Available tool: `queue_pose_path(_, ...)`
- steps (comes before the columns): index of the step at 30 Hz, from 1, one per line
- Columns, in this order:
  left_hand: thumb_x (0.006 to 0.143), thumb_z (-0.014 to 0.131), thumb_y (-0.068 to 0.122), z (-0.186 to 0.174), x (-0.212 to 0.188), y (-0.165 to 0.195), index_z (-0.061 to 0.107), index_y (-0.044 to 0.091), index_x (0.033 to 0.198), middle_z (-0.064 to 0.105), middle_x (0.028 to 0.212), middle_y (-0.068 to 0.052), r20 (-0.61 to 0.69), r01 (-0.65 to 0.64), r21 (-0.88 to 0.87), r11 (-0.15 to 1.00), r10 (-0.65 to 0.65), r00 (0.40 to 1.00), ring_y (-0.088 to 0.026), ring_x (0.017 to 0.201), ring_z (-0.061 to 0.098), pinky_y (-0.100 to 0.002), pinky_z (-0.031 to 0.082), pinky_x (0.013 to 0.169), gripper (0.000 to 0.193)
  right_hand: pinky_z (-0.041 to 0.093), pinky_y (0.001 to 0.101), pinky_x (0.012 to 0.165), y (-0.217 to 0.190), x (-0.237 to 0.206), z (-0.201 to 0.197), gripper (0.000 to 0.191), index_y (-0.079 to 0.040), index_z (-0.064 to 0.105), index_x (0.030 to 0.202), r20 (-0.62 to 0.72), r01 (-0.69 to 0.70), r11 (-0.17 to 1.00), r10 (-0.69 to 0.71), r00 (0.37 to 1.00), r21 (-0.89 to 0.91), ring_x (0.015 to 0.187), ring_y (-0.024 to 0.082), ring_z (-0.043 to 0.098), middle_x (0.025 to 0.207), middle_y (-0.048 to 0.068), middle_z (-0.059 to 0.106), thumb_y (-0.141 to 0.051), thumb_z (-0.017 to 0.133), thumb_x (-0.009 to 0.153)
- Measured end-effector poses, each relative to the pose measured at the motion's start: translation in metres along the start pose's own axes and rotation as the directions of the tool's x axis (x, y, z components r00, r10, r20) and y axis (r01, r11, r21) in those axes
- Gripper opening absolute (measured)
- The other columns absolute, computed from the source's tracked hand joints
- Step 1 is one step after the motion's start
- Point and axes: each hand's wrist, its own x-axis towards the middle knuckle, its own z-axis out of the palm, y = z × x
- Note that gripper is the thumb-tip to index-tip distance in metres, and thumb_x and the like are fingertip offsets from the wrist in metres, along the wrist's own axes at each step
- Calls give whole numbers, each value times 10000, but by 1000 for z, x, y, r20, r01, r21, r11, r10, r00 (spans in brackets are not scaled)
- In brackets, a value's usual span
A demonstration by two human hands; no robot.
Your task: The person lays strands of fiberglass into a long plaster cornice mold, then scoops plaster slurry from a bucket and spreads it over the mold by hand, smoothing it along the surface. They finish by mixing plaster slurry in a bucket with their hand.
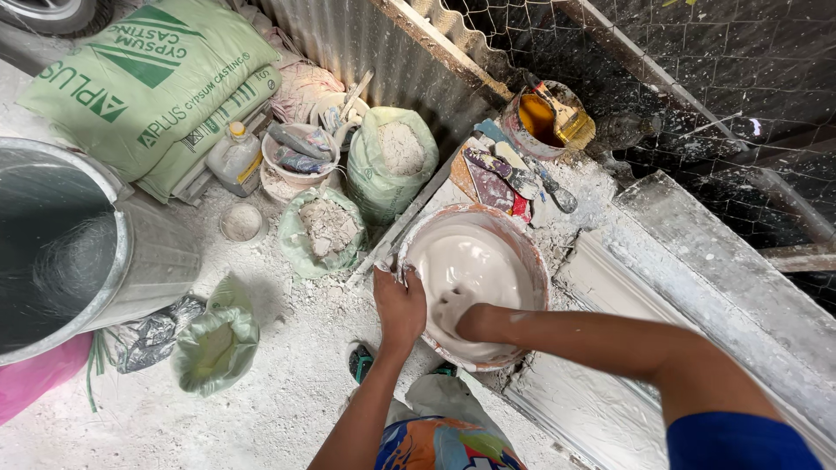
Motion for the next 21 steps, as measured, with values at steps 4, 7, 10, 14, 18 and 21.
queue_pose_path(4,956,571,87,0,-1,4,504,-141,1194,604,1114,-337,7,-11,10,1000,11,1000,-482,1043,594,-573,432,960,336,519,462,961,11,15,-65,324,-59,614,1087,199,177,936,-119,973,-304,1036,348,655,1130,179,666,-332,535,929)
queue_pose_path(7,925,593,83,1,-1,7,535,-110,1169,632,1077,-310,-47,-18,-10,1000,17,999,-482,996,614,-556,471,911,317,521,464,958,28,36,-127,326,-60,611,1085,326,260,837,-105,940,-482,1031,349,657,1126,178,666,-334,536,927)
queue_pose_path(10,918,588,71,-1,-2,9,548,-96,1149,654,1028,-290,-37,12,-37,999,-13,999,-469,962,637,-540,489,892,288,523,466,955,40,35,-166,327,-60,609,1083,297,357,786,-230,927,-505,1026,350,658,1122,177,667,-337,537,924)
queue_pose_path(14,906,609,61,-4,-3,9,549,-100,1162,655,1030,-296,-42,-10,-43,999,8,999,-473,965,629,-541,477,887,309,530,454,983,29,-8,-155,345,-49,576,1120,176,237,857,-174,969,-458,1041,344,660,1142,189,651,-339,525,940)
queue_pose_path(18,913,592,68,-4,-3,6,544,-98,1179,662,1049,-292,-44,15,-100,995,-19,999,-460,980,639,-535,483,900,318,533,460,967,-8,-46,-100,385,-48,541,1202,118,-289,942,310,943,-169,1053,338,666,1189,198,639,-356,481,978)
queue_pose_path(21,923,585,70,0,-2,3,533,-111,1185,642,1083,-312,-50,0,-87,996,-5,999,-470,996,628,-545,472,910,322,528,456,972,-33,-46,-56,385,-50,561,1199,227,-392,894,344,911,219,1061,342,667,1194,202,645,-357,476,983)
